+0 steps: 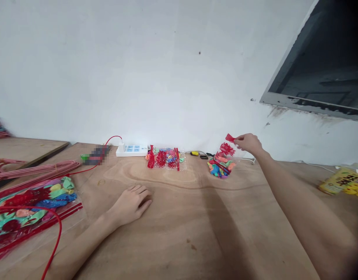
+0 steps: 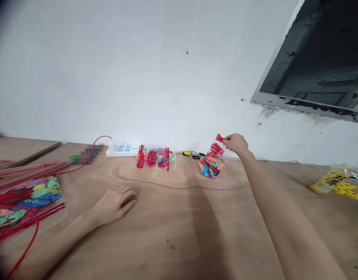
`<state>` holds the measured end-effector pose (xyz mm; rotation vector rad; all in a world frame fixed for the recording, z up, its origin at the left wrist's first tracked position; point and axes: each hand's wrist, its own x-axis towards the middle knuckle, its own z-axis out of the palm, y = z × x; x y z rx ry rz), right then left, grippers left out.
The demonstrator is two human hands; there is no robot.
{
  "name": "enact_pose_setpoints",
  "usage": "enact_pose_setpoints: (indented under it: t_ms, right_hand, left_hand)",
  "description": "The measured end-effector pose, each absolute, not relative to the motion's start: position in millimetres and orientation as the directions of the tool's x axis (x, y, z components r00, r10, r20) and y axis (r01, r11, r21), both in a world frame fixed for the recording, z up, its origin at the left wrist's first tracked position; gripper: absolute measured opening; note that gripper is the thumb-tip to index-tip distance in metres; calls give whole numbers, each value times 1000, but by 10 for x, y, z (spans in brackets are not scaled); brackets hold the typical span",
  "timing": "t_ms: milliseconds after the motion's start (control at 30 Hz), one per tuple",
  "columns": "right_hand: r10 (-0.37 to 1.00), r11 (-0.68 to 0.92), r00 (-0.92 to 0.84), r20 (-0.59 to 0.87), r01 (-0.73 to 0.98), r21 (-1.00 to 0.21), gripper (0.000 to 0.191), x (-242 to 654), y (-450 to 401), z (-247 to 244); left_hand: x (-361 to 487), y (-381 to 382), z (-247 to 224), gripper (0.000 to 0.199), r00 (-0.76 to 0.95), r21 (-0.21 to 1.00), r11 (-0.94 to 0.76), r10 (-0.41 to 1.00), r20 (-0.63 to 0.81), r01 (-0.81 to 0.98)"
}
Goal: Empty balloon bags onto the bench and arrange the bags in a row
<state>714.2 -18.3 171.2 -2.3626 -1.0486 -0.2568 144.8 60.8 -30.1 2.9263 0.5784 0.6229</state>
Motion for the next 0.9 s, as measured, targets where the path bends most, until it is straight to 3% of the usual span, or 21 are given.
enact_pose_setpoints:
  t_ms: [300,400,533,667,767,900]
  right_hand:
    - [610,-683,633,478,725,-89,33,6997,-271,1912]
    - [597,-680,609,522,729,-73,32,6913,-321,1940]
    - [537,-619,561,630,769,-157,32,6784,-429,1955]
    - [381,-563,588,714,760,-325,40,6779,-534,1908]
    - [326,-543,696,640,692,-476,44,6891,-574,1752]
    - [367,-524,798,477,602,-603,49,7081,-638,1338]
  left_hand:
    - [1442,596,-288,19,842,175,-927,375,388,332]
    - [1439,598,-290,19,842,176,-927,375,388,331]
    - [1438,600,-296,17,842,175,-927,375,388,332]
    - [1440,602,-301,16,840,176,-928,373,394,329]
    - [1441,601,-296,17,842,173,-927,376,388,334]
    - [1442,598,-287,17,843,165,-926,377,383,339]
